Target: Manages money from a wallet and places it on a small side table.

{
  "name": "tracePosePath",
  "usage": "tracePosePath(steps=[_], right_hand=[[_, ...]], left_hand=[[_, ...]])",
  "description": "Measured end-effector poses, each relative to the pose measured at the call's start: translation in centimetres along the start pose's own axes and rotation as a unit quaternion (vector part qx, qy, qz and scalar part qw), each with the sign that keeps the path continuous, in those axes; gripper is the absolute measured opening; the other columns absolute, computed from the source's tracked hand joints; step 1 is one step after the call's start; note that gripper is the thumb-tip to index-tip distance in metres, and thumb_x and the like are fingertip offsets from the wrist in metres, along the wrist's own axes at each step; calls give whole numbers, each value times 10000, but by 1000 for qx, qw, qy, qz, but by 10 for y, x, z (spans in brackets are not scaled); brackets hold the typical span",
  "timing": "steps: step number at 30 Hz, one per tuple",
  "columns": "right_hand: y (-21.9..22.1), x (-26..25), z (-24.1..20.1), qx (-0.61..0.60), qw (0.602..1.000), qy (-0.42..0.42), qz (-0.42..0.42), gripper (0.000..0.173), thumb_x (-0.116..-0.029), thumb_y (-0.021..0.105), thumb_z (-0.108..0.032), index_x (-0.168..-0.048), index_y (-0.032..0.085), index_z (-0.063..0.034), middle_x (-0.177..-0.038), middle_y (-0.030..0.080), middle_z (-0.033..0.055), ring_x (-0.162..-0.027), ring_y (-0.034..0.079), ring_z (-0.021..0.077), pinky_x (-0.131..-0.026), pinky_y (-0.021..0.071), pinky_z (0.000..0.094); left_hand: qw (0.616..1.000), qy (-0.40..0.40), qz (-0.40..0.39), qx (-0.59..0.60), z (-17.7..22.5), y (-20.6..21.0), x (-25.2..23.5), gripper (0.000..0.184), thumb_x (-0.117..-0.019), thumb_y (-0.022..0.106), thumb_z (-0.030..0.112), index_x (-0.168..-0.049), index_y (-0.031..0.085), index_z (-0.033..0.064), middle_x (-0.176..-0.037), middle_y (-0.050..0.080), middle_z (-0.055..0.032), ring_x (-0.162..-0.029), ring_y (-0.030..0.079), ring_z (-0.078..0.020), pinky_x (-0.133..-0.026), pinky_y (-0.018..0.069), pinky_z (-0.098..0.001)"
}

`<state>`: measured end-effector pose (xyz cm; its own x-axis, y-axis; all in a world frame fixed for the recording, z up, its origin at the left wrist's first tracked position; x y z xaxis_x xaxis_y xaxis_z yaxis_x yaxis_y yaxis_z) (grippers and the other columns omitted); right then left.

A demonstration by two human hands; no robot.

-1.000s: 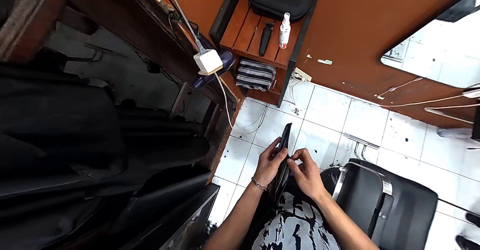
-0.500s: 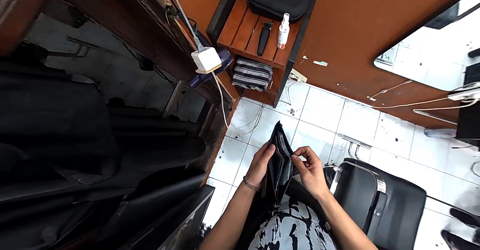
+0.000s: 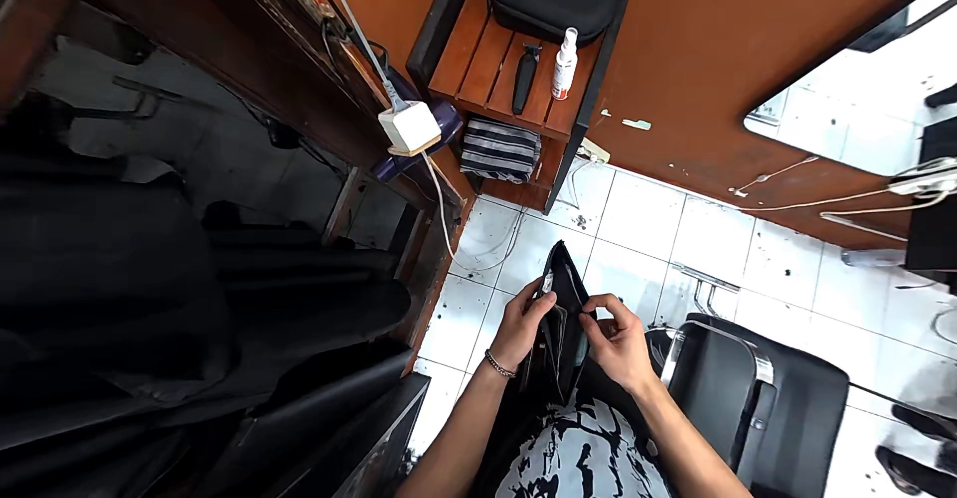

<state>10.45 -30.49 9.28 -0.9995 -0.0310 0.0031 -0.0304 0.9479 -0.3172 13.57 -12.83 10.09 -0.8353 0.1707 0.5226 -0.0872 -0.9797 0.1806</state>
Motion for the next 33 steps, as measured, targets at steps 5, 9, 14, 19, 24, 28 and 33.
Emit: tracePosePath(steps=[5,9,14,19,24,28,33], right_hand=[[6,-7,-2,-13,999,-45,1,188,-943,509,-6,-964,691,31,-1051,663,115,-784,575,-7,-649,469,123],[6,-21,-5,46,999,-24,4,225,-940,649,-229,-951,748,-27,-1050,689,119,-782,592,23,-649,477,157],[-11,-57,6,35,999,-15,-8,192,-931,655,-192,-913,757,-30,-1024,699,107,-752,576,-1,-640,466,137],[-42,-103,19,-22,999,2,-50,187,-934,634,-165,-903,754,-24,-1023,696,81,-720,532,-42,-585,410,119],[-76,-149,20,-22,996,7,-82,188,-919,645,-195,-894,757,-45,-1014,701,70,-731,549,-29,-597,423,134],[-106,-181,24,-32,994,-2,-108,182,-919,640,-178,-911,757,-39,-1013,699,76,-740,553,-21,-605,427,137],[-132,-210,34,-49,990,-13,-134,167,-903,645,-162,-951,754,-44,-1034,692,80,-729,563,-19,-585,436,131]], left_hand=[[999,17,-24,17,5,-9,-9,414,-1060,436,182,-1377,533,-65,-1262,656,-91,-1111,618,-5,-994,493,-192],[999,23,-25,-1,9,-4,-24,470,-1046,496,188,-1432,480,-81,-1224,677,-118,-1058,658,-43,-959,528,-218],[1000,23,-10,-13,21,7,-51,505,-1029,528,200,-1440,468,-88,-1213,688,-119,-1049,671,-54,-957,536,-223],[999,8,39,-10,46,28,-76,421,-1070,422,191,-1382,514,-76,-1260,653,-86,-1118,613,7,-998,488,-184],[995,-11,94,-2,73,60,-100,437,-1084,403,182,-1425,479,-82,-1369,593,-129,-1194,568,-9,-1036,444,-186],[993,6,116,25,91,86,-118,390,-1043,399,118,-1366,513,-66,-1222,651,-54,-1085,610,22,-968,490,-168],[986,-9,152,74,102,113,-139,322,-1000,383,91,-1249,573,13,-1022,704,14,-928,673,2,-852,562,-198]])
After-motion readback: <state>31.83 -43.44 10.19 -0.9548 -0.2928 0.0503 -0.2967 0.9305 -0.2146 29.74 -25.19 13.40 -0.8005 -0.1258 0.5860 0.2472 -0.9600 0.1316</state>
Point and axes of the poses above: each hand's wrist, its own x-axis away from the middle knuckle, its own y-axis out of the palm, z = x × y, the point moved 1 cm from there along -x, towards the middle knuckle
